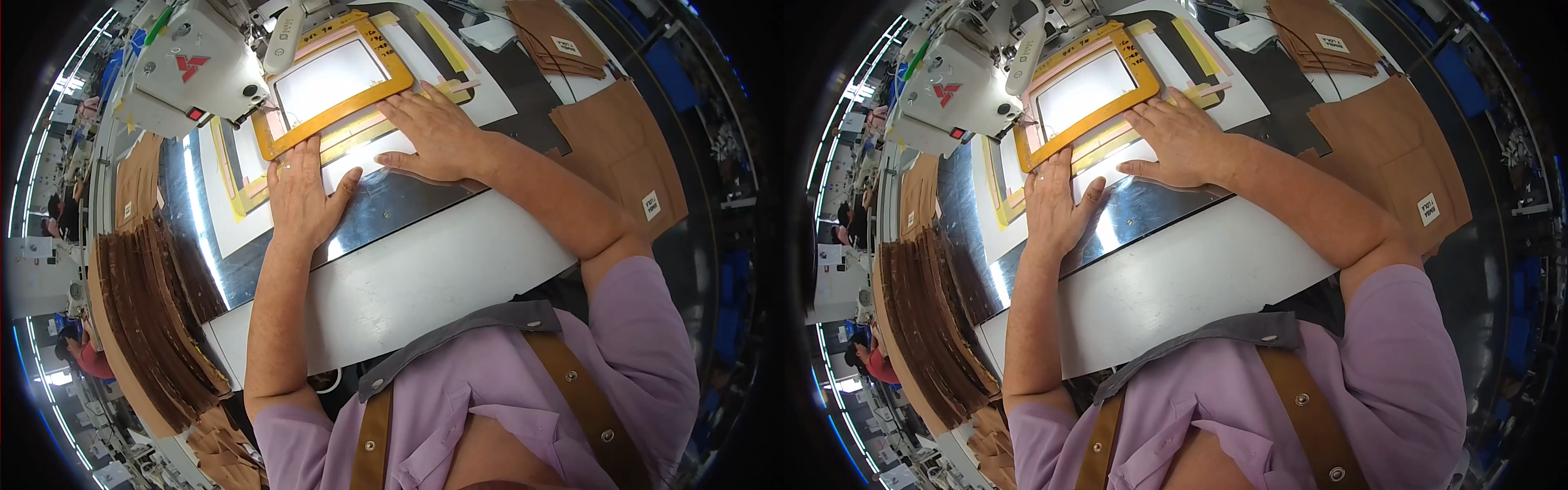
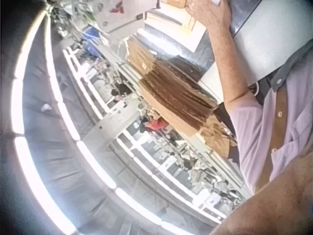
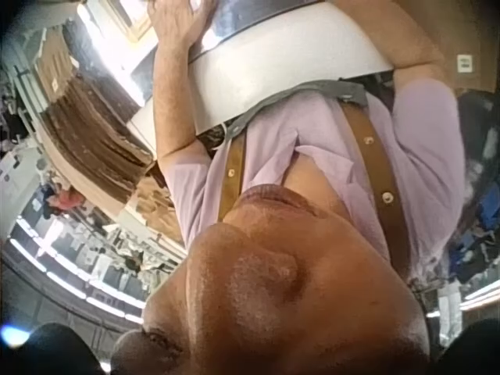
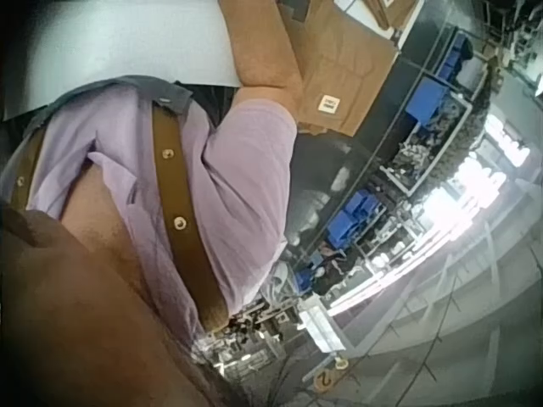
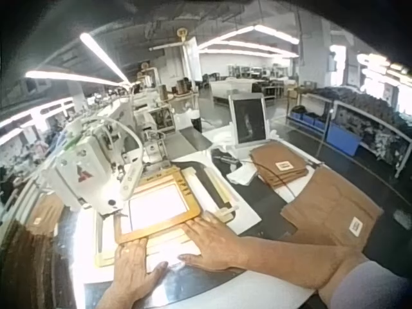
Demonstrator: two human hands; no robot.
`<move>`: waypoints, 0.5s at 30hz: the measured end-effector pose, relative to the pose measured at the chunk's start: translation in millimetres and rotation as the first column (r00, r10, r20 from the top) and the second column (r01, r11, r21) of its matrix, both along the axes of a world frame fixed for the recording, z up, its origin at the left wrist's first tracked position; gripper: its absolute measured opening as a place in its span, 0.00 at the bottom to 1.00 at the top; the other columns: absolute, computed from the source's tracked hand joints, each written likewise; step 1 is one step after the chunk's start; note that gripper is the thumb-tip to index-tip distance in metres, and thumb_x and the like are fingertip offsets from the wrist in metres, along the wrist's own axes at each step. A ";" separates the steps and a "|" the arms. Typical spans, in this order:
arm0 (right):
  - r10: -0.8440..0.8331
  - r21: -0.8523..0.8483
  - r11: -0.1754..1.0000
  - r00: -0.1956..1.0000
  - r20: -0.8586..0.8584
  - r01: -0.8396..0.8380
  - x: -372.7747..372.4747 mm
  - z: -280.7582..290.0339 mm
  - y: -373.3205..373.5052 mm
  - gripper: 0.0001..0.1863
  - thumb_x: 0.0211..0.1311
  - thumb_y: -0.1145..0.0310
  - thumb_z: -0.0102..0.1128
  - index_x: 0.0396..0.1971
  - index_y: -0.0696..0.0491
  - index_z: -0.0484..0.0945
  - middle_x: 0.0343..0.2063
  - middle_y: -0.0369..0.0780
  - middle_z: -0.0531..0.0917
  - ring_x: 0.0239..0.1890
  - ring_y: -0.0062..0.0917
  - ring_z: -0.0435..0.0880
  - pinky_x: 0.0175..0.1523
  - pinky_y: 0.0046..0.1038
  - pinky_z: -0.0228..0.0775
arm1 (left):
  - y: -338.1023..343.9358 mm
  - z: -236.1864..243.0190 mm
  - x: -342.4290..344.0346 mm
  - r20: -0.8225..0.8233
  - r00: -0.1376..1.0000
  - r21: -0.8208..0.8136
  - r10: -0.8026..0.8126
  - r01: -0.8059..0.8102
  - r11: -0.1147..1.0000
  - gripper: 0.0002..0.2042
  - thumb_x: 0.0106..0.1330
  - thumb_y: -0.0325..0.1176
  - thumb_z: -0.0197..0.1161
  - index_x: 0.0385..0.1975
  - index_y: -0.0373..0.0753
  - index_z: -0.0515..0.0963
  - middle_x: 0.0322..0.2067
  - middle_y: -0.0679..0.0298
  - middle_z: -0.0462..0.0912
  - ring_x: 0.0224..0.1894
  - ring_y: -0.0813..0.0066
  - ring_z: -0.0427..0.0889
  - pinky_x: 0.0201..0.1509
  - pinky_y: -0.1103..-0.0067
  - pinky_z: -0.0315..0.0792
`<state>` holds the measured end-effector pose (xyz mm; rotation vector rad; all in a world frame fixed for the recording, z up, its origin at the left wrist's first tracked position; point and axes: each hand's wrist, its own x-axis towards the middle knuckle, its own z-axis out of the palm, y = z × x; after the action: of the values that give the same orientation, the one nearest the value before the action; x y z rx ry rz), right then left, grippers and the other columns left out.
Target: Operating an industrial sewing machine to stitch leather components for handbags.
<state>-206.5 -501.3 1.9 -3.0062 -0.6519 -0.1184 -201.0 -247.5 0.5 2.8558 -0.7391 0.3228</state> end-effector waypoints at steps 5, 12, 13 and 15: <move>-0.004 0.061 0.998 1.000 0.004 0.004 0.2 0.2 0.6 0.50 0.70 0.27 0.33 0.73 0.58 0.59 0.70 0.54 0.66 0.77 0.42 0.58 0.81 0.48 0.31 | -0.9 0.3 1.5 -0.034 0.999 0.046 0.036 -0.034 0.998 0.46 0.69 0.71 0.44 0.70 0.31 0.64 0.64 0.45 0.72 0.70 0.53 0.68 0.76 0.54 0.48; -0.047 0.051 0.998 0.999 0.024 0.046 5.8 -1.0 1.0 0.51 0.70 0.26 0.31 0.72 0.59 0.61 0.69 0.53 0.66 0.77 0.41 0.56 0.81 0.52 0.28 | -3.3 4.8 2.8 -0.100 0.992 0.084 0.075 -0.067 0.994 0.47 0.69 0.72 0.43 0.70 0.31 0.64 0.64 0.44 0.71 0.71 0.53 0.67 0.77 0.55 0.47; -0.059 0.057 0.997 0.998 0.008 0.058 6.8 -0.2 1.3 0.51 0.70 0.26 0.31 0.72 0.59 0.61 0.70 0.53 0.66 0.77 0.41 0.55 0.81 0.52 0.28 | -3.7 5.7 3.0 -0.103 0.991 0.092 0.080 -0.070 0.993 0.47 0.69 0.72 0.43 0.70 0.31 0.64 0.64 0.44 0.71 0.71 0.53 0.67 0.77 0.55 0.47; -0.065 0.049 0.997 0.998 -0.016 0.066 7.9 1.4 1.8 0.51 0.70 0.26 0.31 0.71 0.60 0.62 0.70 0.53 0.66 0.78 0.41 0.55 0.80 0.54 0.28 | -4.4 6.8 2.9 -0.123 0.988 0.115 0.089 -0.075 0.991 0.47 0.69 0.73 0.43 0.70 0.31 0.63 0.64 0.44 0.71 0.71 0.53 0.66 0.77 0.55 0.46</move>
<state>-198.6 -499.5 3.3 -2.9790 -0.5414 -0.1142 -198.1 -251.8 7.4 2.9822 -0.6351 0.1107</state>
